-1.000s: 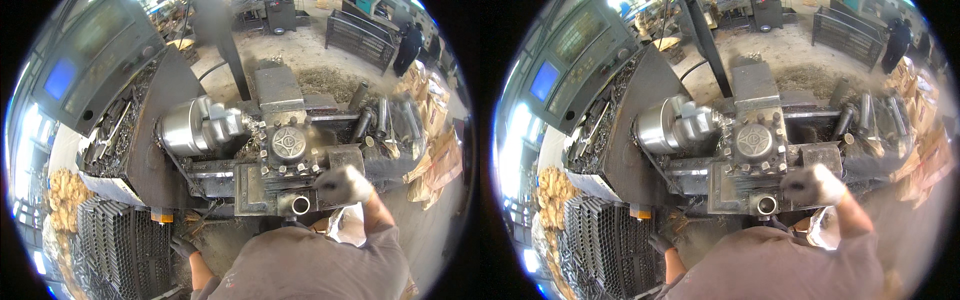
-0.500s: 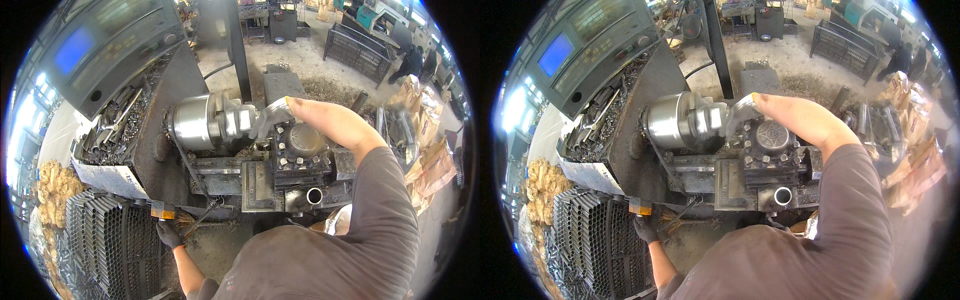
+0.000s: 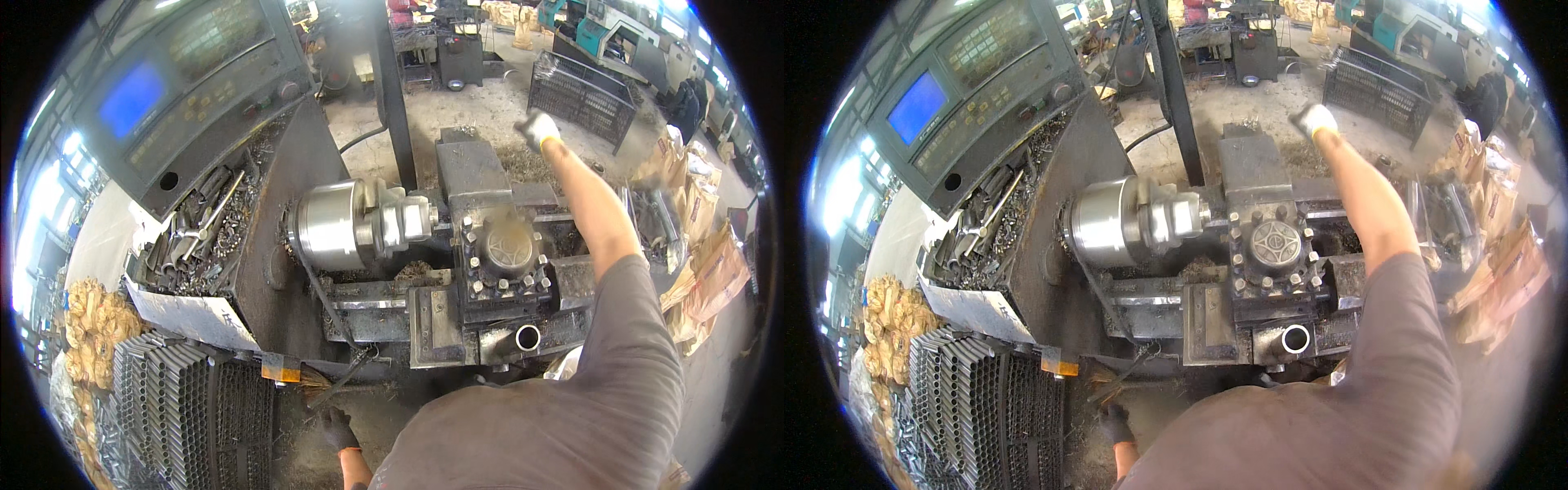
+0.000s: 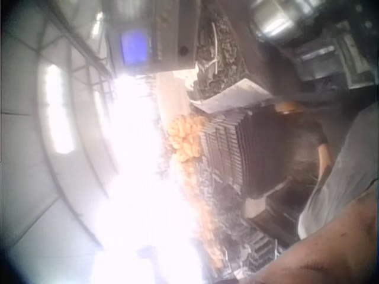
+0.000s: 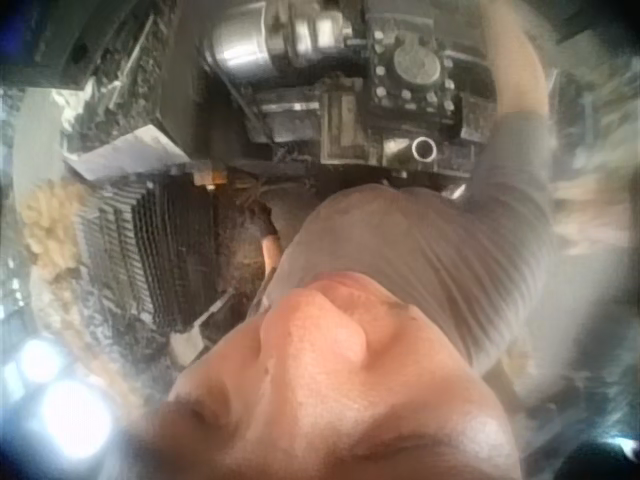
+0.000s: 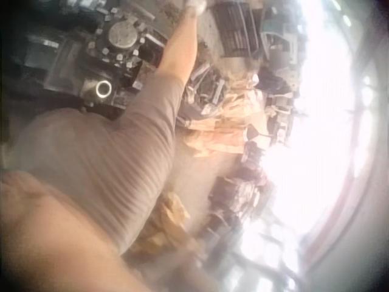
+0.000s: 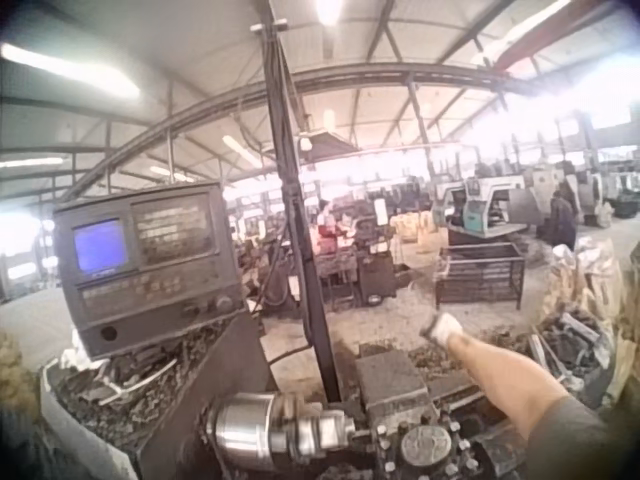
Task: The person puts on gloves and repeatedly loads short metal tubes into a lathe chuck, secures them, and removes them after machining. The person places the processed tubes onto a nearby stack of similar parts.
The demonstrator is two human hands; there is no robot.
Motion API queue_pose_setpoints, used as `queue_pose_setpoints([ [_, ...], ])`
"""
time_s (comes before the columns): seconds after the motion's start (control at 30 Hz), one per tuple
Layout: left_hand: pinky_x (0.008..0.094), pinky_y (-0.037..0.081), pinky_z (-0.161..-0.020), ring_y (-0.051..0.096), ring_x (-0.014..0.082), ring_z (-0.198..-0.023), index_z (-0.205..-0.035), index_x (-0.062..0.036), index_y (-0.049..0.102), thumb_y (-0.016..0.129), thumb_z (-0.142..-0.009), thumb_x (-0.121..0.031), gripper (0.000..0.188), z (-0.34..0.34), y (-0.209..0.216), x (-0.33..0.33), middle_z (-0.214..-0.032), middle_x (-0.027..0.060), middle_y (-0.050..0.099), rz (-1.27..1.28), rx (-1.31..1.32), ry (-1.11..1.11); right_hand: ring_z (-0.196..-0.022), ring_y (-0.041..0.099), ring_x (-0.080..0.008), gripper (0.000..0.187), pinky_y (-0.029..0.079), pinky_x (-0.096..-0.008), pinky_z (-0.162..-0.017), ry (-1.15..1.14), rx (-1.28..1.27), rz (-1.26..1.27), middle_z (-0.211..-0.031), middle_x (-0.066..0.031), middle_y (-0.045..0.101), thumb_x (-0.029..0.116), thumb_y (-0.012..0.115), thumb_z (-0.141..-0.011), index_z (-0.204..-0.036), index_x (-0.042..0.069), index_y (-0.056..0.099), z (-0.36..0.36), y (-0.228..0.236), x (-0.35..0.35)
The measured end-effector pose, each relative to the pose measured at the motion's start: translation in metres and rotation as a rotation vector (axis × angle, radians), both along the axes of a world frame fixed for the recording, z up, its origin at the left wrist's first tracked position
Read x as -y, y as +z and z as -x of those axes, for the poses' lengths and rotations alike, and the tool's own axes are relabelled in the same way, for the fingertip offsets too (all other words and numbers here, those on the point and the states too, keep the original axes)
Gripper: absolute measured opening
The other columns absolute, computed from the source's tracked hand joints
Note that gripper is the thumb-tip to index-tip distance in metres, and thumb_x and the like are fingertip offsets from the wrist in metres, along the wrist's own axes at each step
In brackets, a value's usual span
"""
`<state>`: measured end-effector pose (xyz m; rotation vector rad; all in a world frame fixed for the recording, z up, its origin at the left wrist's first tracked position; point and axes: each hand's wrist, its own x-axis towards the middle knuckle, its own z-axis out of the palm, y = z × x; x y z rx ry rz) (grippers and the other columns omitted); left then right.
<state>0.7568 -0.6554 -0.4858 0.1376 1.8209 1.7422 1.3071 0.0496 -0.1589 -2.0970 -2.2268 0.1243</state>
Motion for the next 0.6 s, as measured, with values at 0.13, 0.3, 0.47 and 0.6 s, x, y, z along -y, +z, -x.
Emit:
queue_pose_setpoints([
  [0.13, 0.0364, 0.054, -0.072, 0.066, 0.0214, -0.082, -0.106, -0.0042, 0.07, 0.068, -0.101, -0.023, 0.019, -0.029, 0.013, -0.016, -0.094, 0.0095, 0.07, 0.116, -0.193, -0.158, -0.106, 0.075, -0.0276, 0.031, 0.059, -0.0383, -0.093, 0.783, -0.033, -0.04, -0.119, -0.0117, 0.078, 0.025, 0.074, -0.094, -0.121, 0.012, 0.079, 0.063, -0.025, 0.071],
  [0.3, 0.0442, 0.056, -0.089, 0.072, 0.0357, -0.101, -0.11, -0.0052, 0.073, 0.069, -0.096, -0.023, 0.023, -0.085, 0.12, -0.098, -0.105, 0.0194, 0.075, 0.305, -0.801, -0.505, -0.099, 0.076, -0.0272, 0.058, 0.06, -0.0392, -0.083, 0.554, -0.077, 0.607, -0.11, -0.0149, 0.08, 0.043, 0.082, -0.084, -0.128, 0.005, 0.075, 0.185, -0.021, 0.137],
  [0.47, 0.0568, 0.046, -0.111, 0.066, 0.0409, -0.117, -0.128, -0.0123, 0.067, 0.078, -0.087, -0.025, 0.045, -0.146, 0.222, -0.225, -0.127, 0.0207, 0.07, 0.002, -1.55, -0.608, -0.088, 0.075, -0.0275, 0.046, 0.058, -0.0419, -0.072, 0.668, -0.041, 0.708, -0.109, -0.0121, 0.079, 0.034, 0.085, -0.083, -0.118, 0.007, 0.075, 0.208, -0.019, 0.134],
  [0.6, 0.0603, 0.032, -0.124, 0.05, 0.0398, -0.141, -0.143, -0.0097, 0.057, 0.083, -0.079, -0.029, 0.072, -0.177, 0.262, -0.334, -0.146, 0.019, 0.057, -0.147, -1.853, -0.749, -0.087, 0.074, -0.0278, 0.035, 0.058, -0.0415, -0.073, 0.607, -0.129, 0.837, -0.11, -0.0112, 0.079, 0.032, 0.084, -0.086, -0.111, 0.008, 0.078, 0.192, -0.027, 0.119],
])
